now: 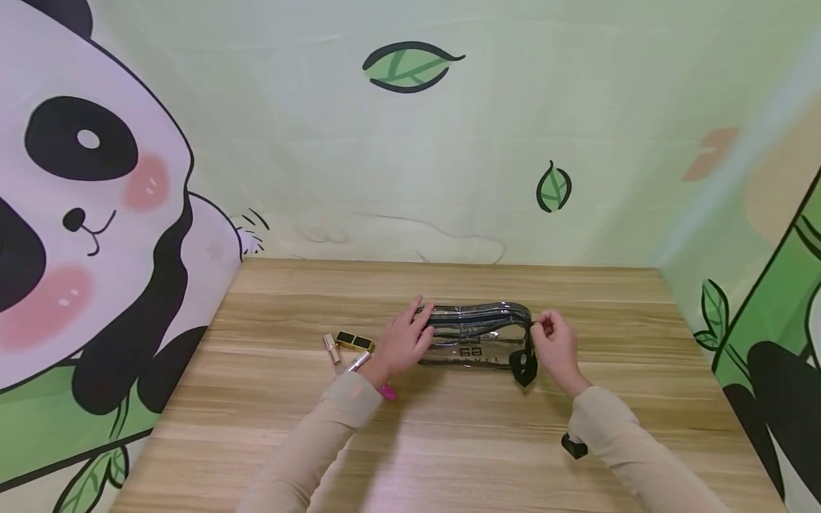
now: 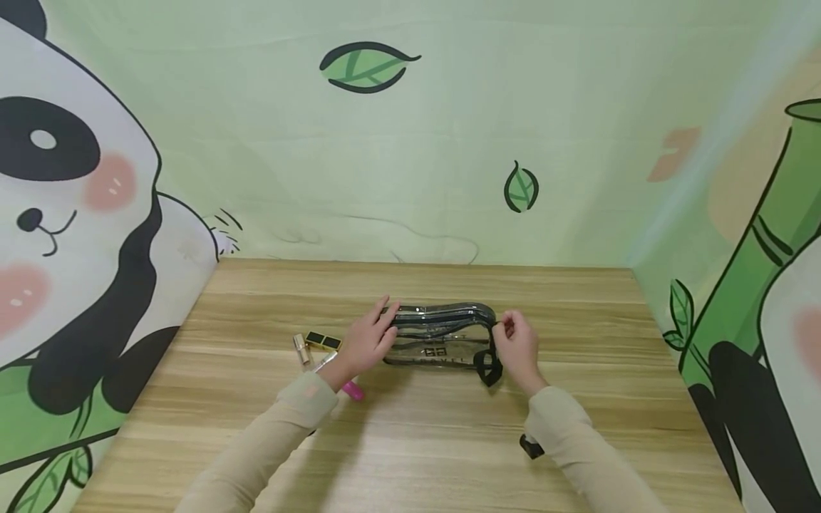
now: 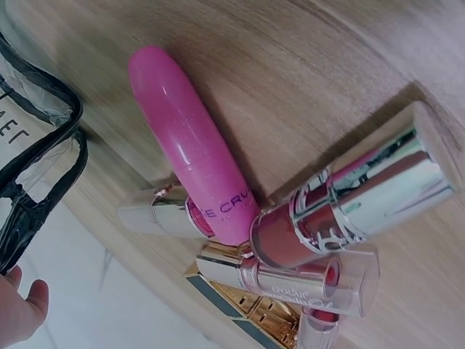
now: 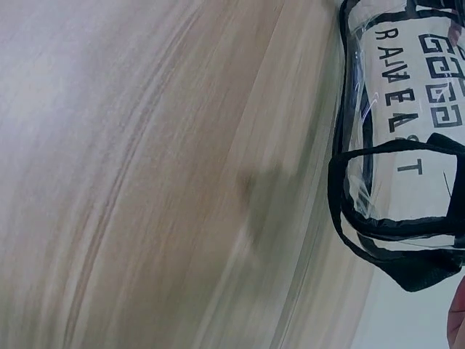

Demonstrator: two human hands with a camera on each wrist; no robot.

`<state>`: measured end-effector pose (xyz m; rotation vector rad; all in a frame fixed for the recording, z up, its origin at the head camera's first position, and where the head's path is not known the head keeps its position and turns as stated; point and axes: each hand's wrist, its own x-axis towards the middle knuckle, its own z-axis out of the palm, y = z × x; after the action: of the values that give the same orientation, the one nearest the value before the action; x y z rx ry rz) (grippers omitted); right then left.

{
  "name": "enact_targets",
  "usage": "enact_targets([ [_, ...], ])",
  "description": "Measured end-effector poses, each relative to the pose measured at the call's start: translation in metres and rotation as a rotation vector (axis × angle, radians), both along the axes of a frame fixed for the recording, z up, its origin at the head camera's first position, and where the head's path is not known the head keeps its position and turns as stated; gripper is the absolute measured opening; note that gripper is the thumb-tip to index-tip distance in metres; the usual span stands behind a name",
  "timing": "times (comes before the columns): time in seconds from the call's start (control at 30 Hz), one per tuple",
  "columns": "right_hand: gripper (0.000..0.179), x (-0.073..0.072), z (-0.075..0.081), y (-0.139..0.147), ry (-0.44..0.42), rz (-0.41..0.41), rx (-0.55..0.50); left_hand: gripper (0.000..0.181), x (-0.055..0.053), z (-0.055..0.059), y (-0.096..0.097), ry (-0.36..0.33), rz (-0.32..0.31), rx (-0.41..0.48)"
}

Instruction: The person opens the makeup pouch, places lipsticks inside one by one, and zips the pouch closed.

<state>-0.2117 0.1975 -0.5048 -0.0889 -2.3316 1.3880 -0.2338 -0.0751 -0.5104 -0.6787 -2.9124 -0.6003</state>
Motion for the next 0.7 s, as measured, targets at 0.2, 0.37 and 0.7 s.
enact_targets([
  [0.2,0.006,-0.0002,0.0025,-0.0041,0.012,-0.007,-0.026,0.051,0.0001,0.0027,-0.0020,-0.022,0.004,-0.021],
  [0.37,0.005,0.0013,0.0029,-0.0032,-0.009,-0.005,-0.045,0.051,-0.0015,0.0009,-0.0014,-0.002,0.000,-0.023],
  [0.7,0.007,0.0013,-0.0045,0.0040,-0.077,-0.016,-0.065,0.049,-0.0018,-0.0026,-0.0015,0.080,-0.041,-0.029],
])
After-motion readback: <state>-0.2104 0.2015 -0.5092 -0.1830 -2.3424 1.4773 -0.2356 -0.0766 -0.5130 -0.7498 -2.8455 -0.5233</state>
